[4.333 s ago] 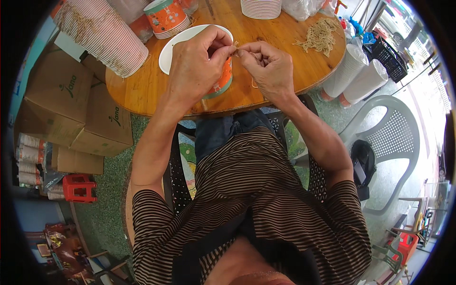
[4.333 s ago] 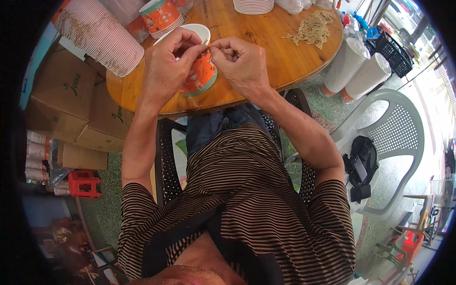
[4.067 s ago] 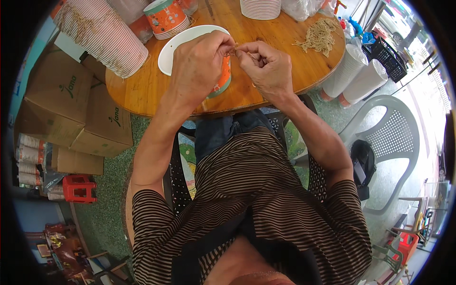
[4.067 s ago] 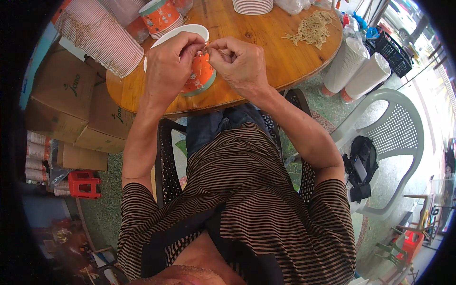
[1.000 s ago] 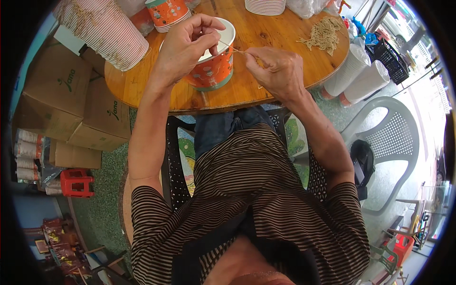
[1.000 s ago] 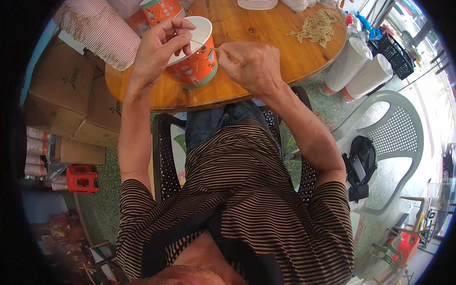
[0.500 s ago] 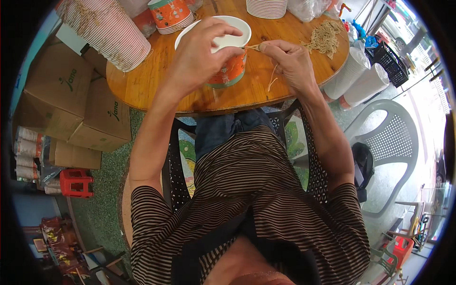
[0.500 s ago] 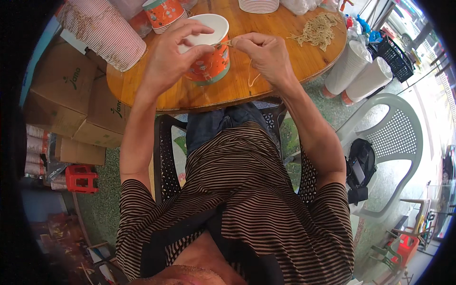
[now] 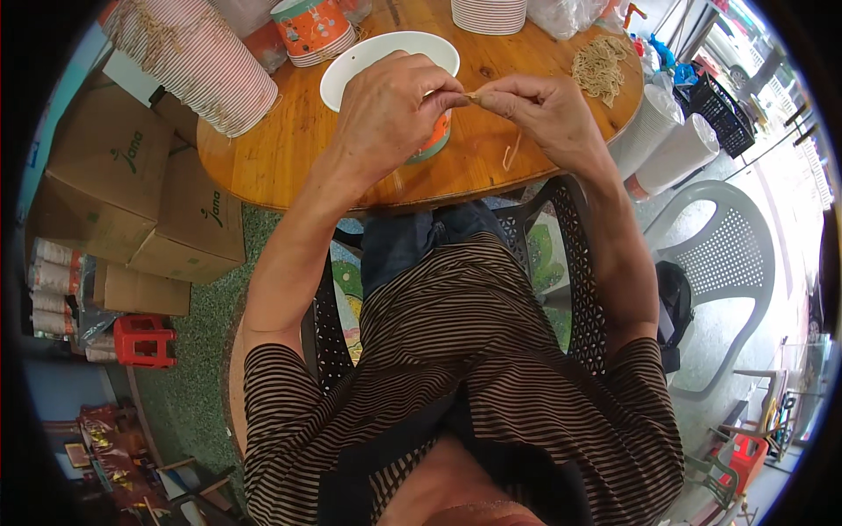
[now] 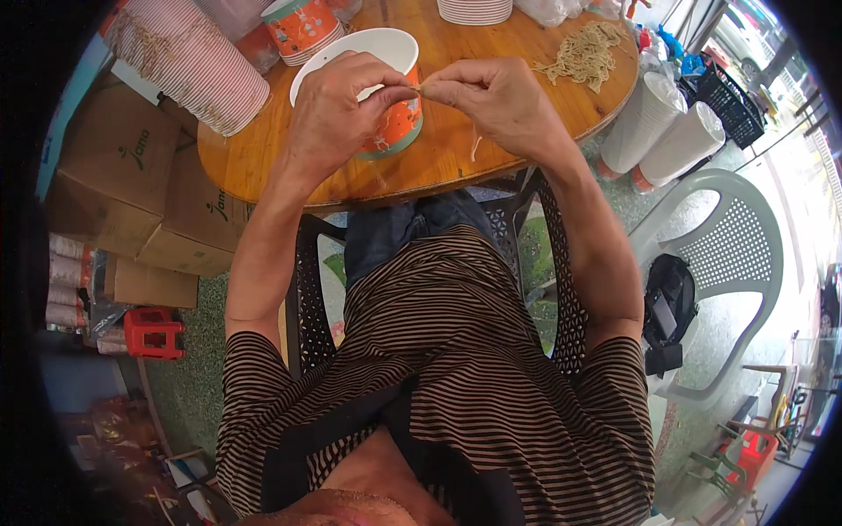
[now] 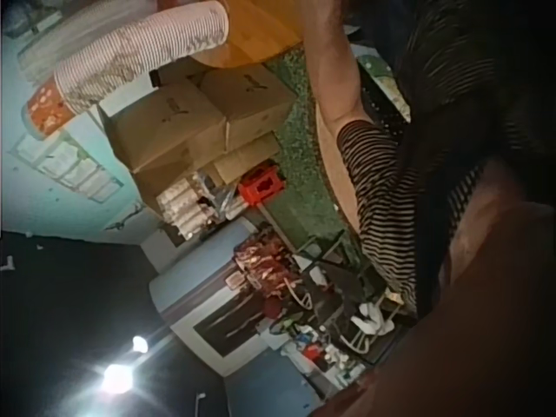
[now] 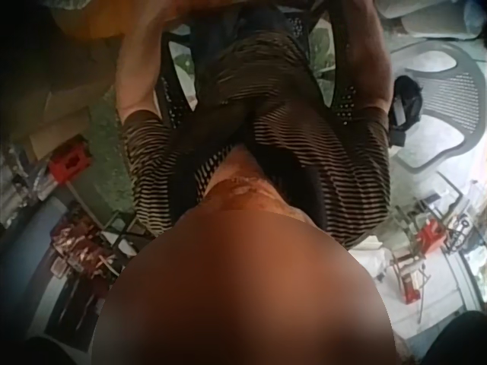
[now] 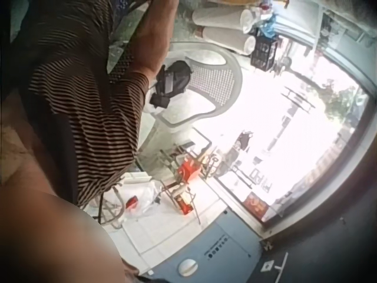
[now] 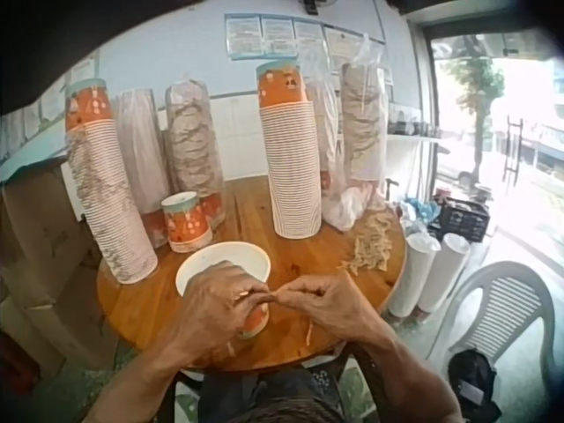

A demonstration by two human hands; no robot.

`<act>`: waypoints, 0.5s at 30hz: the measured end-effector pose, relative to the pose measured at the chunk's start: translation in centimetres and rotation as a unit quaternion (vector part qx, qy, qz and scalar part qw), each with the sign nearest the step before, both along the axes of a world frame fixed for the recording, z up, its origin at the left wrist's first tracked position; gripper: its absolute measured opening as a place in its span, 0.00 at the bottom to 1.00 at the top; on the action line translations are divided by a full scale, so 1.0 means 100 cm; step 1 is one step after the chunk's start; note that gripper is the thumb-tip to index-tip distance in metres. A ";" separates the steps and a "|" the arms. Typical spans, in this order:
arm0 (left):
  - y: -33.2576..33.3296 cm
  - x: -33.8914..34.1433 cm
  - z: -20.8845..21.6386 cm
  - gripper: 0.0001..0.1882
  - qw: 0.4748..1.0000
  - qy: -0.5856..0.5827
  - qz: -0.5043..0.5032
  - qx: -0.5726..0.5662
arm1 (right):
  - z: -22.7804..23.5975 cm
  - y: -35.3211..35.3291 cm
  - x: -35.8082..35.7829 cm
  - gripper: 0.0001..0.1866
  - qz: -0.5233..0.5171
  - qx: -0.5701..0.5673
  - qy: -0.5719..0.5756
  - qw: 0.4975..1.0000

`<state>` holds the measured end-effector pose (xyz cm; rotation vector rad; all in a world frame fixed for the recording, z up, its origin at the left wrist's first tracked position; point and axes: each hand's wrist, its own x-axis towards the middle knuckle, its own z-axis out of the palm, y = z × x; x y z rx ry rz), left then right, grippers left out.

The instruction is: Thread a thin yellow cord through the pre-drilled holes in the rim of paper bowls.

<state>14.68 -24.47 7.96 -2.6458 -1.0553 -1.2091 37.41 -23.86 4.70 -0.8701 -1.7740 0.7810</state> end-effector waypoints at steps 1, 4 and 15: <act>-0.001 0.000 -0.001 0.06 1.000 0.003 -0.007 0.011 | 0.004 -0.001 0.003 0.13 0.011 0.003 -0.031 0.999; -0.005 0.001 -0.001 0.06 0.999 0.009 -0.014 0.038 | 0.014 -0.009 0.005 0.13 -0.010 0.049 -0.083 0.995; -0.001 -0.020 -0.007 0.03 0.993 0.002 0.037 0.112 | 0.035 -0.033 0.020 0.12 -0.110 0.095 -0.161 0.976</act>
